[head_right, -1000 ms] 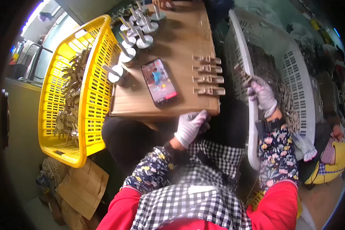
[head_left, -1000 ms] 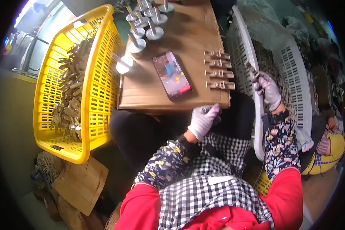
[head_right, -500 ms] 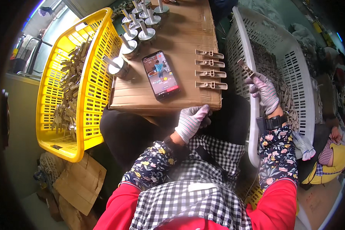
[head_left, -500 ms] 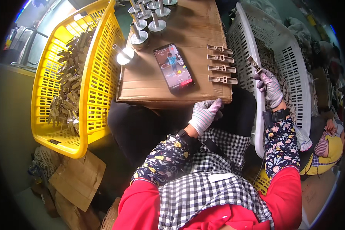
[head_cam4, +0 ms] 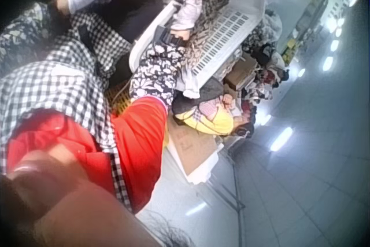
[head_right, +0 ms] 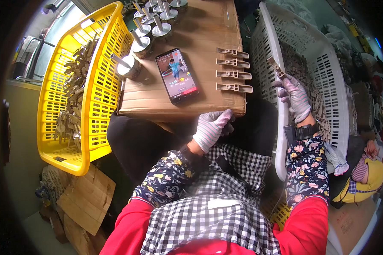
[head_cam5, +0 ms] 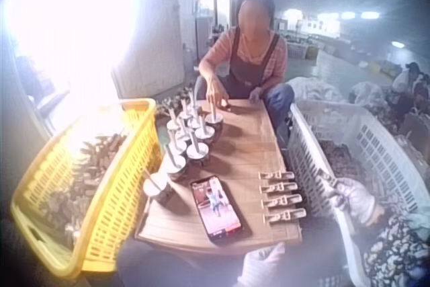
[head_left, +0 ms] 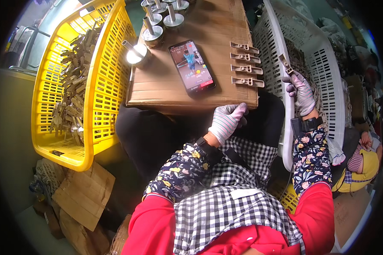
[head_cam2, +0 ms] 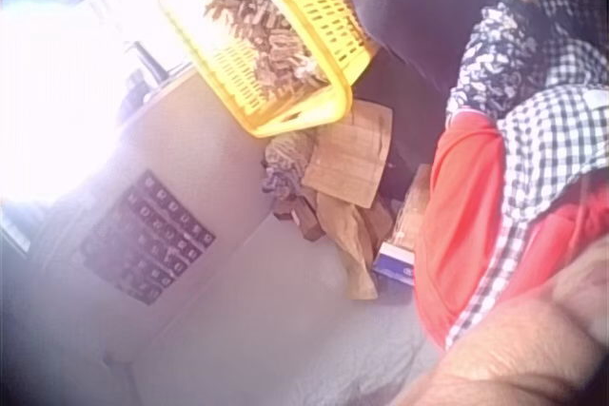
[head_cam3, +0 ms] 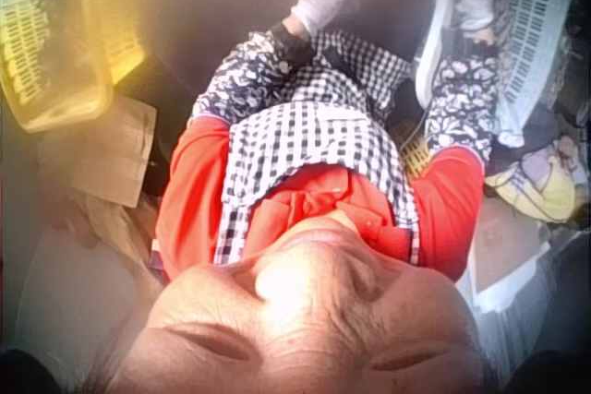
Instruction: Assembling small metal components onto spring clips using a cardboard template for alignment.
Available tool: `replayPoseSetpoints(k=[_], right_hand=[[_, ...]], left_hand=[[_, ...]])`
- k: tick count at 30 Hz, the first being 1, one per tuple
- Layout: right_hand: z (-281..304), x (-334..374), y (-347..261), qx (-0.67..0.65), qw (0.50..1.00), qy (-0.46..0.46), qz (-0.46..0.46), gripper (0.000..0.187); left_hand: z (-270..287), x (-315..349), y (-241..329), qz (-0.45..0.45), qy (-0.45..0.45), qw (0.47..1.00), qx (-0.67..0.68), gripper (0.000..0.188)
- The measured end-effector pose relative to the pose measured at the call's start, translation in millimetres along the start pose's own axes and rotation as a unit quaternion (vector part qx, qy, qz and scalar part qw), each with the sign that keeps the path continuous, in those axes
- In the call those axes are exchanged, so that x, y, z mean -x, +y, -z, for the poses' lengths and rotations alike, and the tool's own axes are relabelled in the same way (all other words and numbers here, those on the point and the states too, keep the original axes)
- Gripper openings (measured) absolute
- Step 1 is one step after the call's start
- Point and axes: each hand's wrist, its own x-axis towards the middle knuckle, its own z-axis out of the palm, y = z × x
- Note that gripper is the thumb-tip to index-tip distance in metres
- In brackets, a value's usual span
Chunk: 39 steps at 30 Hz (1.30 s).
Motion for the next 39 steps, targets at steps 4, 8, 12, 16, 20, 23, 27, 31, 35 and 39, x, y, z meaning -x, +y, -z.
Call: replayPoseSetpoints(k=[4,8,12,16,20,23,27,31,35,39], right_hand=[[0.3,-1.1,-0.4,0.003,1.0,-0.001,0.0,0.025],[0.5,-1.1,-0.6,0.012,1.0,0.003,0.001,0.025],[0.7,-1.7,-0.6,-0.004,1.0,0.004,-0.007,0.025],[0.4,-1.5,-1.2,0.01,1.0,0.012,-0.009,0.025],[0.3,-1.9,-0.4,0.003,1.0,0.001,-0.005,0.027],[1.3,-1.1,-0.7,0.008,1.0,0.004,-0.004,0.028],[-0.5,-0.5,-1.9,0.022,1.0,0.02,0.002,0.03],[-2.3,0.8,-2.7,0.023,1.0,0.013,0.009,0.03],[-2.3,-0.5,-1.0,0.027,0.999,0.018,0.01,0.031],[0.6,-1.8,-0.9,0.02,1.0,0.019,0.01,0.029]], left_hand=[[0.3,-0.7,0.5,-0.001,-0.006,1.0,0.005,0.032],[-1.4,0.3,2.4,0.001,0.004,1.0,0.007,0.034],[0.0,-1.1,0.8,0.017,-0.003,1.0,0.005,0.032],[0.0,-0.3,2.1,0.022,0.0,1.0,-0.005,0.032],[0.4,0.7,3.3,0.022,-0.002,1.0,0.0,0.033],[-0.9,0.5,3.1,0.022,-0.002,1.0,0.001,0.033],[-0.5,0.3,0.9,0.007,-0.001,1.0,0.006,0.033],[0.0,-0.3,2.1,0.008,-0.003,1.0,0.003,0.032],[-0.3,-1.1,0.3,0.007,-0.001,1.0,0.009,0.033],[-1.3,0.1,2.4,0.005,-0.001,1.0,0.011,0.033]])
